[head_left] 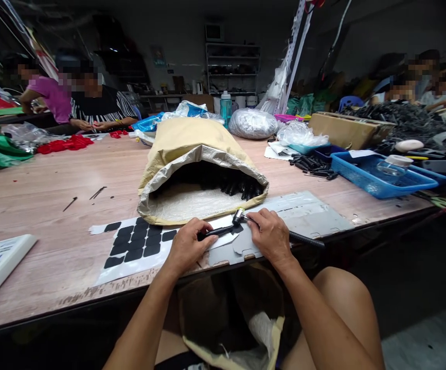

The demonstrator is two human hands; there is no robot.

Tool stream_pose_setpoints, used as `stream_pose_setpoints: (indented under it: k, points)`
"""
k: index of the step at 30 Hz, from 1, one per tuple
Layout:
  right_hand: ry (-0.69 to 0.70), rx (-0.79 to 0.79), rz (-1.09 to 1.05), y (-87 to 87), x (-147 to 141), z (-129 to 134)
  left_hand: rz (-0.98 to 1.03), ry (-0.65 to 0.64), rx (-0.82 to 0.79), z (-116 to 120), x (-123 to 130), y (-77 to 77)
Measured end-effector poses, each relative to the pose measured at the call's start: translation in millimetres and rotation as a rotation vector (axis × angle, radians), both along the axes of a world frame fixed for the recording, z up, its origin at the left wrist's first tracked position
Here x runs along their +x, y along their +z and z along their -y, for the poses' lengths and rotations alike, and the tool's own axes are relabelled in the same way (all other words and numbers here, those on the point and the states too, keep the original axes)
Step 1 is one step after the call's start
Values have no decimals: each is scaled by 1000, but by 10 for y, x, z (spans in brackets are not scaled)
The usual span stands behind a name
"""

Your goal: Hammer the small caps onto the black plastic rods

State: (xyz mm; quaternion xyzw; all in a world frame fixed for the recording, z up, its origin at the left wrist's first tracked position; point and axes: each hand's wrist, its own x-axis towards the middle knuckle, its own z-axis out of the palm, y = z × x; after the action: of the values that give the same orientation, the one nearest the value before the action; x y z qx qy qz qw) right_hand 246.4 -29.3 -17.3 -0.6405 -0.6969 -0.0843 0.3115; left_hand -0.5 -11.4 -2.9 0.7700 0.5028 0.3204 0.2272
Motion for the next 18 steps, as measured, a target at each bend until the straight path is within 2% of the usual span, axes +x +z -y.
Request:
stream_pose_setpoints:
  k: [4,8,13,18]
  points:
    - [45,36,5,56,1,32,22,-30,-27,-42,-16,-10]
    - [103,106,-132,198,-125,169,29,-27,-31,-44,-19,-17]
    - [294,26,-268,322,-361,293,35,-7,-38,-31,0,-20]
    - [312,53,-279,380,-481,298,61,-18,-36,-27,-9,-22]
